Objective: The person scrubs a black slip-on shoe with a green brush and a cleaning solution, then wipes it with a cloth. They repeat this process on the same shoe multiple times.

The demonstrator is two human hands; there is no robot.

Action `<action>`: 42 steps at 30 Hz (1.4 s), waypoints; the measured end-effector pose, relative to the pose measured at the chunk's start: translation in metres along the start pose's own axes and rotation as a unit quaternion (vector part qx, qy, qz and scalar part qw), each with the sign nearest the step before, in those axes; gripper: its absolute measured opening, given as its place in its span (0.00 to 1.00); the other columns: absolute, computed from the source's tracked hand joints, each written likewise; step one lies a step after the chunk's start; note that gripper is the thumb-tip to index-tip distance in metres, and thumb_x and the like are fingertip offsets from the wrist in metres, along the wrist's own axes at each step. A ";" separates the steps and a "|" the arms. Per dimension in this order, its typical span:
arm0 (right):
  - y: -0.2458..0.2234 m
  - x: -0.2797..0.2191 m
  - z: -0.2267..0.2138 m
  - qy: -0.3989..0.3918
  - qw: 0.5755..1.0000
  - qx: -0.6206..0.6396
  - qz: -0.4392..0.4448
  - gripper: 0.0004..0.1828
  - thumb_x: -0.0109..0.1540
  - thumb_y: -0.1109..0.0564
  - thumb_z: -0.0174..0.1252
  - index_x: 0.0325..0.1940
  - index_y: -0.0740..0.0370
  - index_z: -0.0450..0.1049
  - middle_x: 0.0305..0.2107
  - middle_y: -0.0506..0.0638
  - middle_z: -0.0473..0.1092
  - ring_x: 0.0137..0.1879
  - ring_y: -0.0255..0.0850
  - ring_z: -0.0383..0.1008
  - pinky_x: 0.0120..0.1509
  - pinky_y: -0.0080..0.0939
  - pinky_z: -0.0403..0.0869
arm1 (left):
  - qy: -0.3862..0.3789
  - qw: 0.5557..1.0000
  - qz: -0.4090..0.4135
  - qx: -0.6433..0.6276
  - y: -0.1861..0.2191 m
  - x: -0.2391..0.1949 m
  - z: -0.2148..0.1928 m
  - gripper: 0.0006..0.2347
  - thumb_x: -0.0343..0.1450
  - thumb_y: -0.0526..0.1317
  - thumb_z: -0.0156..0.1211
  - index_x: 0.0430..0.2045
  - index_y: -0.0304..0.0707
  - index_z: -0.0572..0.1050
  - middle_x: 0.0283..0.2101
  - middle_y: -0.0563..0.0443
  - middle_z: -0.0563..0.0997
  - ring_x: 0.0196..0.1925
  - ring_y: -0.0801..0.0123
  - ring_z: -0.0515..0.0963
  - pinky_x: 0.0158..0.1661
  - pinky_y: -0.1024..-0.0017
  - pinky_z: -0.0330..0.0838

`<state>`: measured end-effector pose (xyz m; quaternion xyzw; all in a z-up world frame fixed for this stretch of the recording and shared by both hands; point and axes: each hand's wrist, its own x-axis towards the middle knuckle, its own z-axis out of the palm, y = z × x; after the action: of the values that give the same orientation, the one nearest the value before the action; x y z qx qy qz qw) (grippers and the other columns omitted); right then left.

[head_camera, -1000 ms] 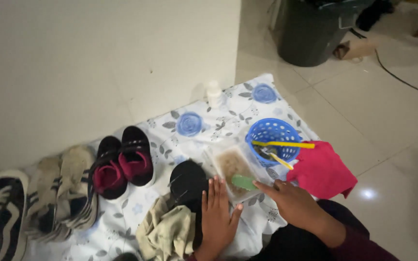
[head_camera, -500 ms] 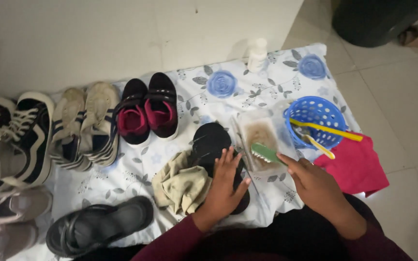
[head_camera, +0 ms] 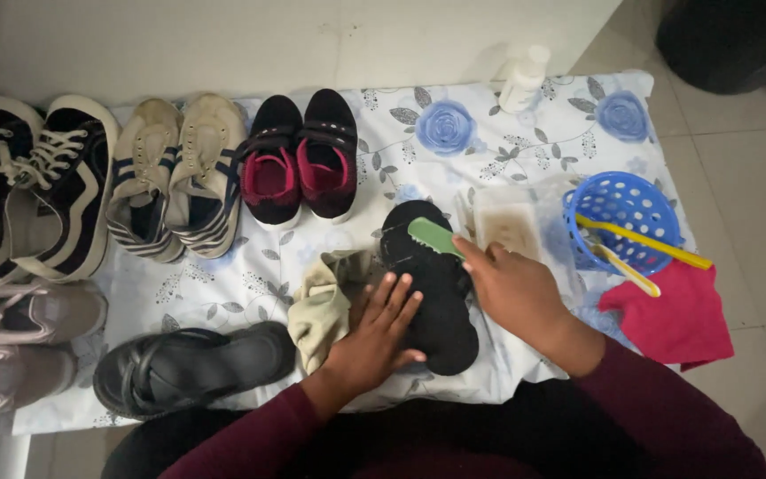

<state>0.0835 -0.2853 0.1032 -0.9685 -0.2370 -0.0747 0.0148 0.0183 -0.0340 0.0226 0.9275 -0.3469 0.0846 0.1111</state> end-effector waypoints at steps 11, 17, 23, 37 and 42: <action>-0.024 0.026 0.007 -0.068 0.989 -0.092 -0.097 0.35 0.60 0.62 0.56 0.73 0.61 0.62 0.51 0.59 0.70 0.52 0.49 0.75 0.52 0.44 0.77 | 0.062 0.997 -0.023 -0.042 0.001 0.010 0.013 0.43 0.67 0.69 0.45 0.72 0.38 0.55 0.76 0.34 0.55 0.79 0.45 0.52 0.70 0.49 0.50; -0.021 0.030 0.026 -0.003 0.987 -0.107 -0.122 0.35 0.62 0.64 0.50 0.75 0.64 0.58 0.70 0.58 0.60 0.69 0.51 0.66 0.72 0.53 0.66 | 0.026 0.996 -0.017 -0.086 -0.003 0.014 0.024 0.37 0.70 0.61 0.54 0.71 0.36 0.57 0.76 0.31 0.51 0.79 0.41 0.47 0.71 0.46 0.48; -0.018 0.025 0.038 -0.032 0.984 -0.110 -0.137 0.37 0.62 0.61 0.48 0.77 0.50 0.56 0.75 0.45 0.52 0.75 0.48 0.59 0.76 0.58 0.59 | 0.007 0.995 -0.028 -0.094 -0.002 0.014 0.026 0.34 0.71 0.55 0.61 0.70 0.37 0.60 0.76 0.32 0.49 0.79 0.43 0.45 0.71 0.48 0.47; -0.017 0.046 0.047 -0.122 0.990 -0.039 -0.064 0.43 0.59 0.70 0.48 0.79 0.63 0.46 0.75 0.60 0.47 0.77 0.55 0.52 0.77 0.55 0.55 | -0.001 0.995 -0.039 -0.090 -0.002 0.011 0.047 0.37 0.67 0.57 0.64 0.69 0.42 0.60 0.77 0.34 0.50 0.79 0.46 0.48 0.70 0.51 0.50; -0.008 0.043 0.054 -0.063 0.993 -0.059 -0.079 0.40 0.60 0.69 0.46 0.78 0.64 0.51 0.74 0.61 0.52 0.76 0.55 0.56 0.76 0.53 0.61 | -0.004 0.996 -0.032 -0.082 -0.002 0.012 0.040 0.38 0.66 0.57 0.65 0.70 0.38 0.59 0.76 0.31 0.49 0.79 0.43 0.48 0.70 0.48 0.52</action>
<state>0.1250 -0.2553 0.0567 -0.9486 -0.3087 -0.0285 -0.0634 0.0319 -0.0508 -0.0133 0.9263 -0.3230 0.0488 0.1879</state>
